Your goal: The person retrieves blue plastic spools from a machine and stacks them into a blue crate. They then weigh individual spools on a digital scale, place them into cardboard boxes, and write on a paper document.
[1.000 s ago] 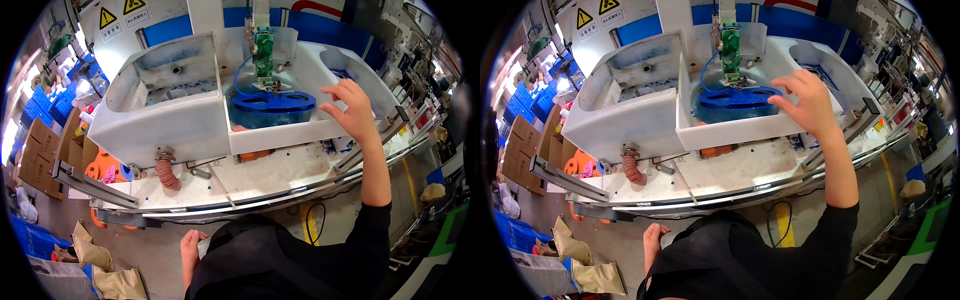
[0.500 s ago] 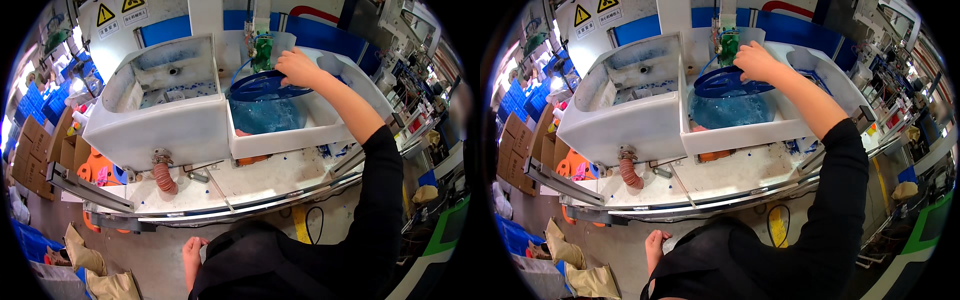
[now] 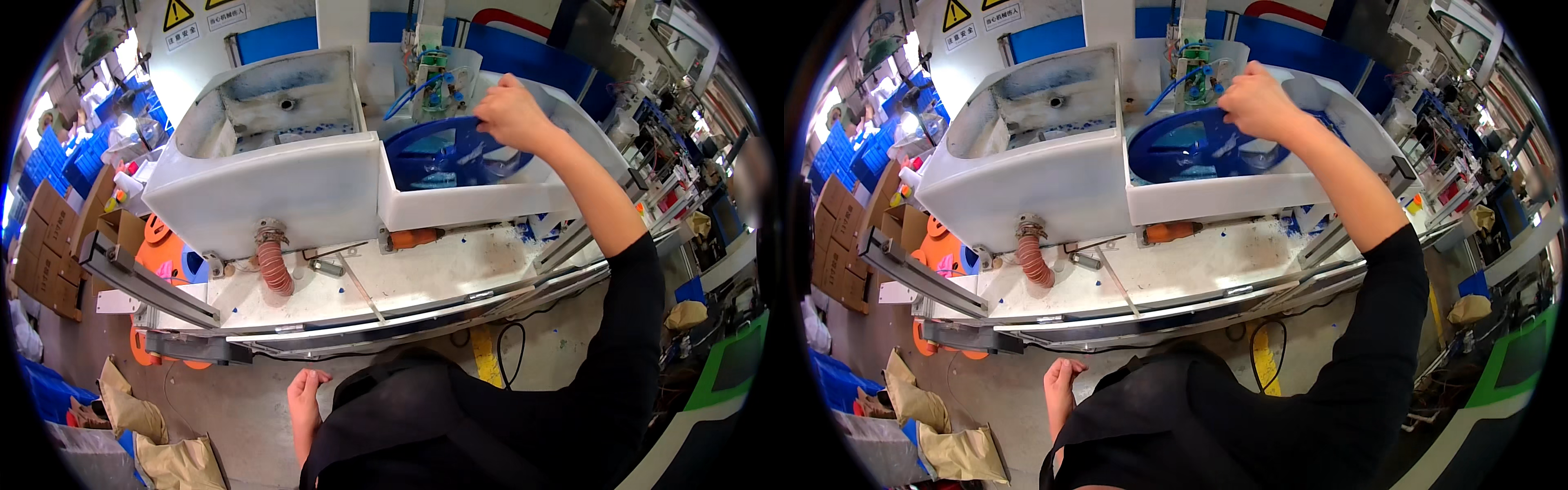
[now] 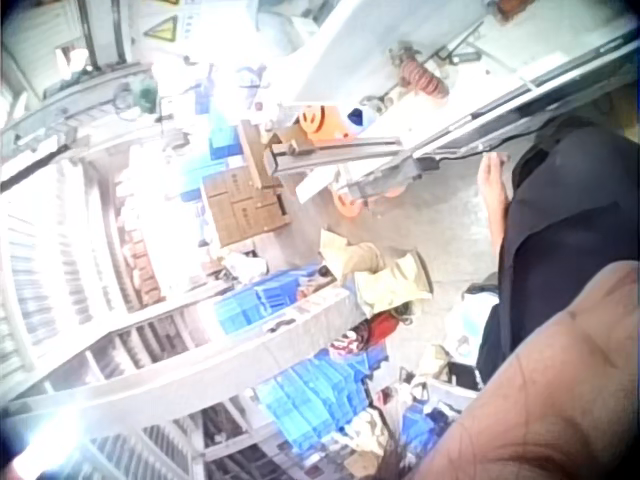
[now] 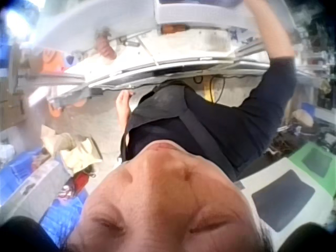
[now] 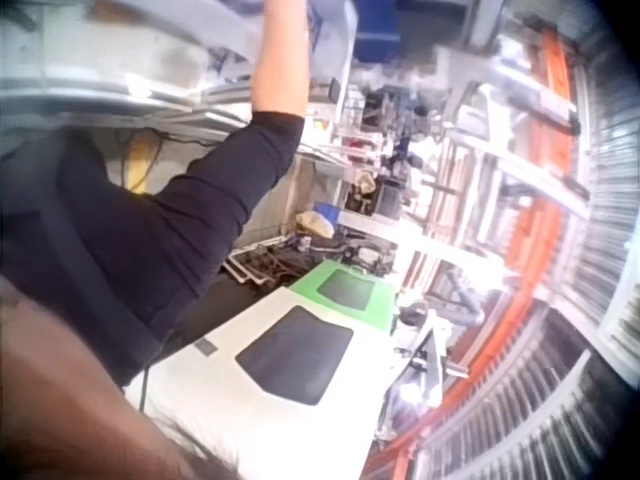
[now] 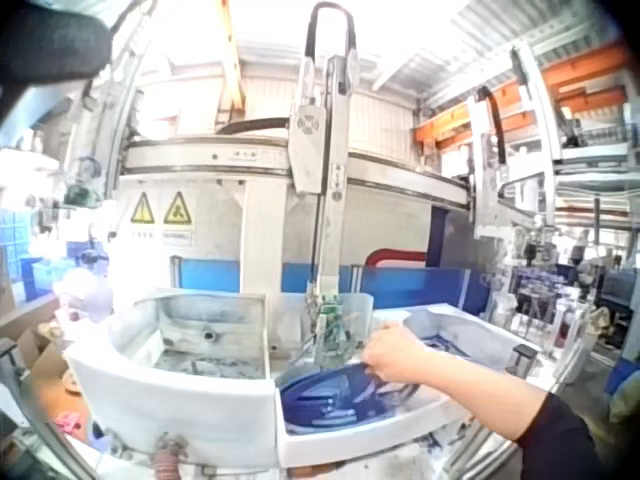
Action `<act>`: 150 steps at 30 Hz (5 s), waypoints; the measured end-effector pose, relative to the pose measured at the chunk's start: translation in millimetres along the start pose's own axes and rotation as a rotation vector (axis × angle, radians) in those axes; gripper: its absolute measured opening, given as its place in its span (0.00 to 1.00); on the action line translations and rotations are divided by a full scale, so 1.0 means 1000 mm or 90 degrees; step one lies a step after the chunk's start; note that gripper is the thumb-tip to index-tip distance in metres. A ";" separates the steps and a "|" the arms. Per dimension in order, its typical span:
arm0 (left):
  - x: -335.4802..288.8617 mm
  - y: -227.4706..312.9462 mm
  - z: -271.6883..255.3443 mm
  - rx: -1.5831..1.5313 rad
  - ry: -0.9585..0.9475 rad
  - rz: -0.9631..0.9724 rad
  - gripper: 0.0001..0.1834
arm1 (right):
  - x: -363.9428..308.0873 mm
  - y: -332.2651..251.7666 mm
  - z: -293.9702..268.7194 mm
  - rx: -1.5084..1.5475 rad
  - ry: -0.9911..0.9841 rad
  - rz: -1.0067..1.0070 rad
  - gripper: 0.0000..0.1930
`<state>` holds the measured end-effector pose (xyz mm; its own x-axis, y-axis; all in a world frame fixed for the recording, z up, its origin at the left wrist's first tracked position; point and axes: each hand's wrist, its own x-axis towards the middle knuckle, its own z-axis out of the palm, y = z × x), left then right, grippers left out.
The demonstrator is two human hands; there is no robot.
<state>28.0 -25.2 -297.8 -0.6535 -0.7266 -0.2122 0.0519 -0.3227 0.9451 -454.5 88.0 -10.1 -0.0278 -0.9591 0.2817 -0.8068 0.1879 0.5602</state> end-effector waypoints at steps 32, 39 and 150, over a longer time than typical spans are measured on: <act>-0.263 -0.034 -0.171 0.011 0.050 -0.032 0.15 | -0.097 -0.114 -0.206 -0.324 0.095 0.191 0.04; -0.287 -0.050 -0.214 -0.035 0.147 0.109 0.15 | -0.081 -0.149 -0.250 -0.307 0.282 0.153 0.02; -0.828 -0.145 -0.965 -0.305 1.424 -0.351 0.15 | 0.143 -1.954 -0.699 0.535 -0.284 -1.547 0.40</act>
<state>1290.8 37.8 -498.8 0.8364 0.2608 -0.4822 0.5464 -0.4683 0.6944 1530.3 -268.8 -520.1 0.7610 0.6329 -0.1426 0.3699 -0.6039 -0.7060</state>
